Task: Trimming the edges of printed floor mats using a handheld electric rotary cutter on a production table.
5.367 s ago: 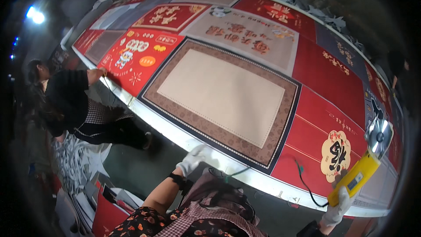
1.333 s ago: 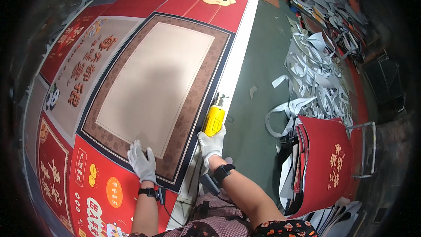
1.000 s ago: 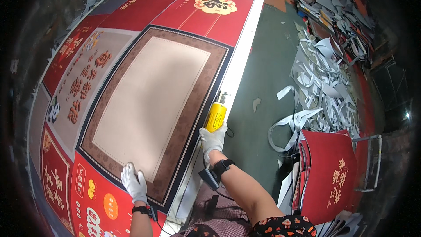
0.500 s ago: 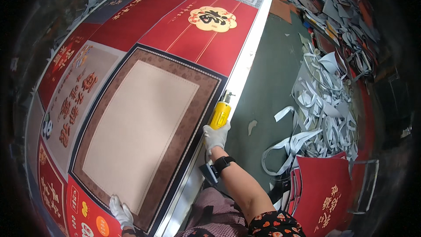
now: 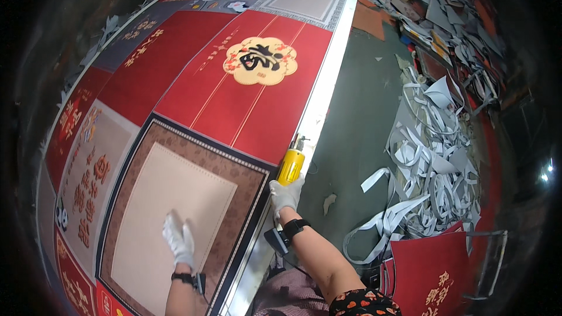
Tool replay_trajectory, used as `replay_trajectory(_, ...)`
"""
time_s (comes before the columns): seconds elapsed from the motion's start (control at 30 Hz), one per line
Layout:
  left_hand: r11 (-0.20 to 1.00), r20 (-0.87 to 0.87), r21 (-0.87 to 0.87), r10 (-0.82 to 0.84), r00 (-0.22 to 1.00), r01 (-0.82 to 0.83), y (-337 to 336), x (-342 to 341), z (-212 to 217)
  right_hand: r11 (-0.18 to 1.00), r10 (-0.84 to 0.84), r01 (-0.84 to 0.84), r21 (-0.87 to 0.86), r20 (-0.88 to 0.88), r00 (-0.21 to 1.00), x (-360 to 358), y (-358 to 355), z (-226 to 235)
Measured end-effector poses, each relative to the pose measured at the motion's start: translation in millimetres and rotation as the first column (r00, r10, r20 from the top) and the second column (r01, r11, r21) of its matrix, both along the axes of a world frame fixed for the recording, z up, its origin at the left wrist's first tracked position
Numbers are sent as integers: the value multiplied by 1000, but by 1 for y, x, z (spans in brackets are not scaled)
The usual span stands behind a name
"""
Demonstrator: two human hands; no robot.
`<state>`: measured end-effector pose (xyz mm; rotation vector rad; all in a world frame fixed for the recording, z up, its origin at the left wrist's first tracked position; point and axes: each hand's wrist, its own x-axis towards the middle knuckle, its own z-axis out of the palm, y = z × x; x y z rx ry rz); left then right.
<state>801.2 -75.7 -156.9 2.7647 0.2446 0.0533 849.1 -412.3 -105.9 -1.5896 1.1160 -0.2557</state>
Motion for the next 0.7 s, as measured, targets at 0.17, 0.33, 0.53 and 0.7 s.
replay_trajectory(0.17, 1000, 18, -19, -19, 1000, 19, -121, 134, -21, 999, 36, -37, 38, 23, 999, 50, -36, 4)
replay_trajectory(0.33, 964, -85, 195, 200, 976, -180, -209, 171, -8, 999, 19, -17, 51, -45, 999, 95, -98, -10)
replay_trajectory(0.53, 932, 15, 297, 213, 977, -208, -203, 169, -12, 1000, 26, -26, -8, -31, 999, 157, -146, -13)
replay_trajectory(0.7, 925, -27, 304, 247, 969, -227, -208, 173, -5, 998, 39, -38, 53, -10, 999, 209, -188, -3)
